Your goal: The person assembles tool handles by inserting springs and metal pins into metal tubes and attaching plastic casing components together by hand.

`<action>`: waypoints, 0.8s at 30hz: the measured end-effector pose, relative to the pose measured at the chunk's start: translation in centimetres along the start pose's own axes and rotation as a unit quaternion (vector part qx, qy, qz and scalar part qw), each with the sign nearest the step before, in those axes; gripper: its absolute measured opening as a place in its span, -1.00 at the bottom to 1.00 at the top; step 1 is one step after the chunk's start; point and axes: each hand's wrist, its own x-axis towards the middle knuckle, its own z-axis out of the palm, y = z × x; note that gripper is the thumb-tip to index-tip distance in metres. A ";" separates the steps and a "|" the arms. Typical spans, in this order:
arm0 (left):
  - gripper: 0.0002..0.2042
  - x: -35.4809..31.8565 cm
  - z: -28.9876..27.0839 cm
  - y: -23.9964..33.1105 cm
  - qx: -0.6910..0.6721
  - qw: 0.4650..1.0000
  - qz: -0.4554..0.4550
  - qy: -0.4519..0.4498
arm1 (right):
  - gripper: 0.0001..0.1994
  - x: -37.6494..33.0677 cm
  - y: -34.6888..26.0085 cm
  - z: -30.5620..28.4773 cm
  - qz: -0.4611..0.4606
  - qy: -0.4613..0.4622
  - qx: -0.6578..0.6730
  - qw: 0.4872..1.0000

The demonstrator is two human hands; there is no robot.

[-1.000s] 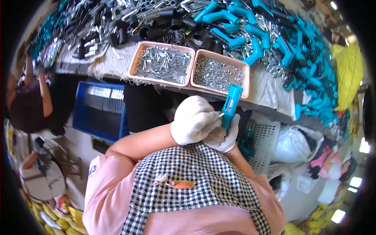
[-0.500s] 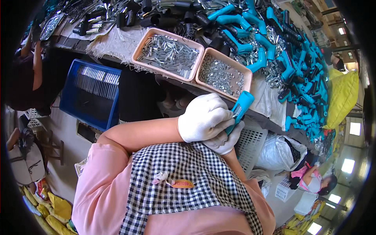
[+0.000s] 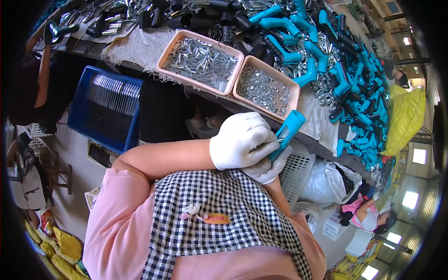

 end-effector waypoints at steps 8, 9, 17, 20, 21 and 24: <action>-0.83 -0.1 -0.3 0.2 0.036 0.999 -0.021 0.000 | -0.01 0.1 0.1 -1.4 -0.010 -0.020 -0.002 1.000; -0.83 -0.1 -0.3 0.4 0.036 0.999 -0.022 0.001 | -0.01 0.0 0.3 -1.9 -0.009 -0.020 -0.002 1.000; -0.90 0.8 0.3 0.4 0.147 0.987 -0.025 -0.055 | -0.09 0.5 0.8 -2.4 0.006 0.067 -0.013 0.998; -0.87 2.7 -1.4 1.3 -0.105 0.869 -0.426 -0.230 | -0.26 0.5 1.7 -2.2 0.016 0.078 0.112 0.990; -0.83 2.3 -1.2 0.7 -0.195 0.818 -0.495 -0.217 | -0.35 1.3 3.1 -4.0 0.062 0.184 0.218 0.957; -0.78 1.1 -1.2 -0.6 -0.361 0.778 -0.498 -0.129 | -0.41 0.7 2.9 -2.4 0.079 -0.189 0.137 0.969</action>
